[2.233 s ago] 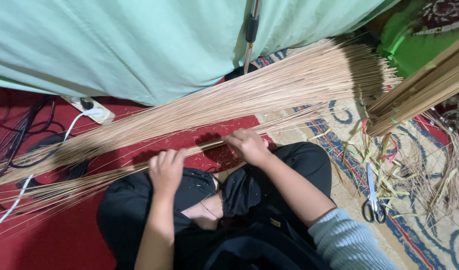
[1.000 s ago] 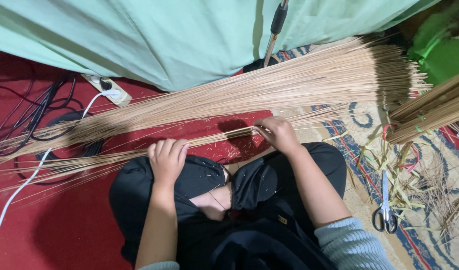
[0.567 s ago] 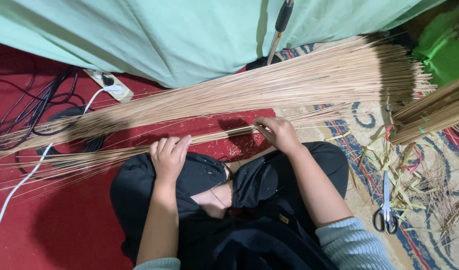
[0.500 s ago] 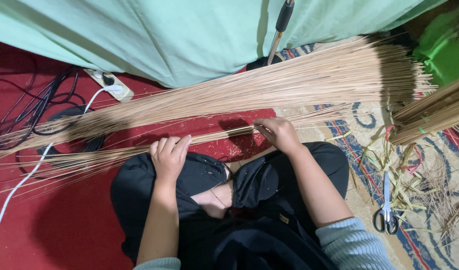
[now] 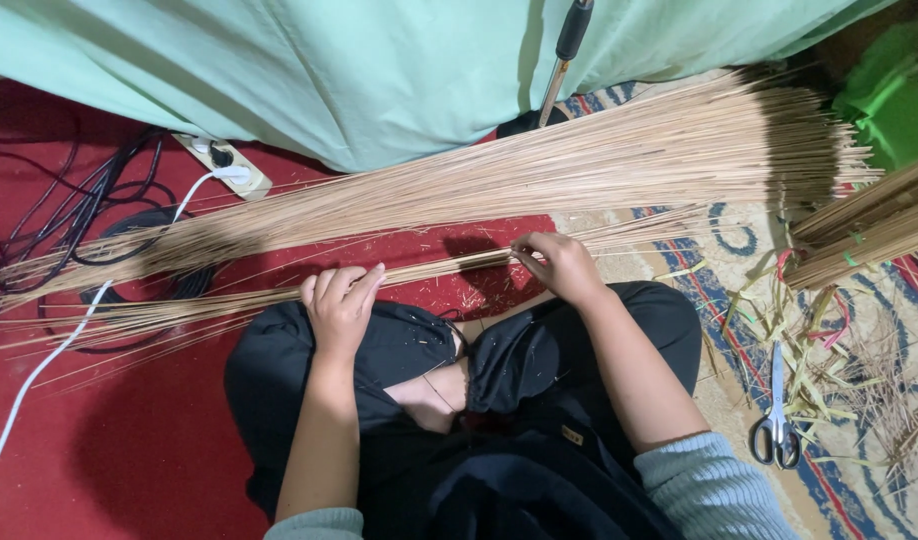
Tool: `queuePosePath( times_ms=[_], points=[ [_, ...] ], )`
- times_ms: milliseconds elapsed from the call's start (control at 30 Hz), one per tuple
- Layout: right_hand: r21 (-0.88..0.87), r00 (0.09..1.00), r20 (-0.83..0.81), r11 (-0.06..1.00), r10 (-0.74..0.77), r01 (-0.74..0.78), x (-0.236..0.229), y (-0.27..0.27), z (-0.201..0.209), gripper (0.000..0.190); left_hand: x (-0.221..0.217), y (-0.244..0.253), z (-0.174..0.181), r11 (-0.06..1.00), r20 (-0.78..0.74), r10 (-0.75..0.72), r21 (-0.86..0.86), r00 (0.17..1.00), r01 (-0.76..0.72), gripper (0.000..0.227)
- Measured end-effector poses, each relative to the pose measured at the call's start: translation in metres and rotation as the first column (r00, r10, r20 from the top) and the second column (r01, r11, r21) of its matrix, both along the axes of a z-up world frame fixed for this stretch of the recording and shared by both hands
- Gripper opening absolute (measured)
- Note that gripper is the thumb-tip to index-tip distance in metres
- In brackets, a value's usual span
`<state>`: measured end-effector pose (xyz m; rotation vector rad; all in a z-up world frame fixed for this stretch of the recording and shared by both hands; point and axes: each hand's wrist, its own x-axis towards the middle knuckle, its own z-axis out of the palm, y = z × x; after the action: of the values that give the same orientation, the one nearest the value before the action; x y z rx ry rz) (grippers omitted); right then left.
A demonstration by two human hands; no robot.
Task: The person sorts through a bundle of thin bamboo sticks while sitting on the floor, pulling individual sticks from the main pile and grouping them together.
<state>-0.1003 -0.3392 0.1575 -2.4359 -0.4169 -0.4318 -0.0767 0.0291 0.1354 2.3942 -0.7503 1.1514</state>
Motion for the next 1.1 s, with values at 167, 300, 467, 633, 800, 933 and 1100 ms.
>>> queuePosePath(
  times_ms=[167, 300, 467, 633, 800, 933, 1100],
  points=[
    [0.04, 1.0, -0.014, 0.999, 0.02, -0.019, -0.001, -0.001, 0.005, 0.013, 0.001, 0.001, -0.003, 1.0, -0.016, -0.007, -0.024, 1.0, 0.007, 0.011],
    [0.052, 0.999, 0.0, 0.998, 0.044, -0.044, -0.001, 0.001, 0.009, 0.015, 0.001, 0.001, -0.003, 0.999, -0.026, -0.02, -0.037, 0.999, 0.019, 0.01],
    [0.045, 0.999, 0.005, 0.998, 0.049, -0.049, 0.002, -0.003, 0.0, 0.014, 0.002, 0.0, -0.003, 0.999, -0.038, -0.028, -0.044, 0.999, 0.026, 0.009],
    [0.07, 0.998, -0.024, 0.996, 0.062, -0.061, 0.0, 0.0, -0.002, 0.014, 0.001, 0.001, -0.005, 0.998, -0.073, -0.034, -0.064, 0.997, 0.029, 0.01],
    [0.09, 0.998, -0.022, 0.995, 0.055, -0.052, 0.0, 0.0, 0.004, 0.018, 0.003, 0.002, -0.004, 0.997, -0.074, -0.033, -0.072, 0.997, 0.027, 0.01],
    [0.089, 0.997, -0.024, 0.993, 0.074, -0.072, -0.003, 0.004, 0.012, 0.019, 0.003, 0.002, -0.007, 0.997, -0.07, -0.036, -0.077, 0.997, 0.031, 0.011],
    [0.04, 0.997, -0.04, 0.997, 0.061, -0.059, 0.0, 0.0, -0.001, 0.018, 0.002, 0.002, -0.005, 0.997, -0.073, -0.035, -0.075, 0.997, 0.03, 0.011]
  ],
)
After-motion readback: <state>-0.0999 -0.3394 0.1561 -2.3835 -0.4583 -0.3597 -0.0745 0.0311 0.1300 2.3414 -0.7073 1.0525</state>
